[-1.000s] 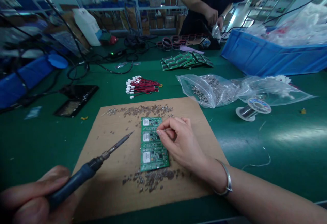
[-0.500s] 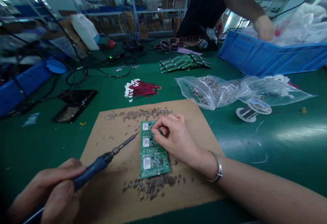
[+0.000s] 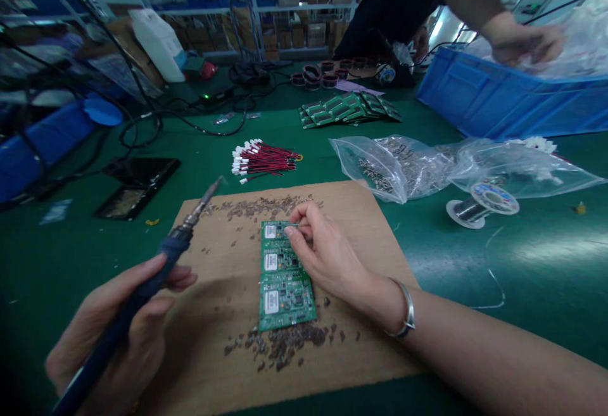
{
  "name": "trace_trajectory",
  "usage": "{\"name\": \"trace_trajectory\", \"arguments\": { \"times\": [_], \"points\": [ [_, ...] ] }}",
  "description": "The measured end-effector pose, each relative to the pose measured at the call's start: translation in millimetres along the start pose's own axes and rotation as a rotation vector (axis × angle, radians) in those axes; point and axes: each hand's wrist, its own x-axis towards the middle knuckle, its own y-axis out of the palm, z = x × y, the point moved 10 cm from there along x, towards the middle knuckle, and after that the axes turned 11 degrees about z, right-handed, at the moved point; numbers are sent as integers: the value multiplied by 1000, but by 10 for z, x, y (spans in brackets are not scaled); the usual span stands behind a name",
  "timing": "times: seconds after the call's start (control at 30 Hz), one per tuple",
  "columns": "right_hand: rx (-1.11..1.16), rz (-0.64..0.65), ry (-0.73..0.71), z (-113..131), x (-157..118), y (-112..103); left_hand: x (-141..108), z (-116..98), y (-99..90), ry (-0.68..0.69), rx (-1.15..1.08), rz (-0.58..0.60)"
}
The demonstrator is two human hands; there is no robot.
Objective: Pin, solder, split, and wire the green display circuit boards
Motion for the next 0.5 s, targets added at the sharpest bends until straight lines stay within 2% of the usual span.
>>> {"name": "trace_trajectory", "arguments": {
  "times": [0.1,0.2,0.37,0.5],
  "points": [
    [-161,39,-11,48,90,28,133,150,238,-146,-39,183],
    [-266,86,-11,59,154,84,270,229,427,-255,-32,280],
    [-314,120,-56,74,157,164,384,160,908,-128,-73,474],
    [-326,93,-51,68,146,142,352,217,1100,-145,-125,510]
  ]
}}
